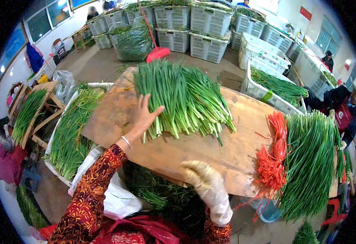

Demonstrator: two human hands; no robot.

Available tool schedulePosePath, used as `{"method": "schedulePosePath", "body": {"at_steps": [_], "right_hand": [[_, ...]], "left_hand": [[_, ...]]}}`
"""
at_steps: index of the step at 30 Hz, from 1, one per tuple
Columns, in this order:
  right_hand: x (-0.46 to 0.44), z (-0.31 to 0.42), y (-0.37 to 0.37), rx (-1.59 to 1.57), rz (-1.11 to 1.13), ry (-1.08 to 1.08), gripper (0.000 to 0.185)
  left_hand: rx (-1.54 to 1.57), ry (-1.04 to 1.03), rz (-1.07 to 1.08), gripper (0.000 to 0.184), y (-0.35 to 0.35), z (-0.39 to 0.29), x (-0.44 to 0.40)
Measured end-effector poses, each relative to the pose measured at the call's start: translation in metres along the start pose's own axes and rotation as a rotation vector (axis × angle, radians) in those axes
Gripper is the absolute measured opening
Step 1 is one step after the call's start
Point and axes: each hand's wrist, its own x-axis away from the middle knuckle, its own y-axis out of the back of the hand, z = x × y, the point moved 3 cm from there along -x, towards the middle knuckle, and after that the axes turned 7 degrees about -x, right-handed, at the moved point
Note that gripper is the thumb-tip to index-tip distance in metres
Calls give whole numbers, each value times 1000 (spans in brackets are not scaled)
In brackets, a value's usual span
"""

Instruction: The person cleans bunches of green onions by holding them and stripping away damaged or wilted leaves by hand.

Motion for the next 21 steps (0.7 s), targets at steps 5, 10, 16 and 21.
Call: {"method": "schedulePosePath", "body": {"at_steps": [5,10,16,21], "right_hand": [[-30,21,67,168,-393,272,31],[-105,-11,146,627,-622,293,49],[-207,-71,140,700,-388,17,67],[-216,-58,64,864,-481,-142,61]], "left_hand": [[15,-703,3,57,10,-79,0],[-197,-992,263,41,-28,-84,14],[-78,-1065,312,29,-14,-59,32],[-140,-1023,185,32,-29,-60,33]]}}
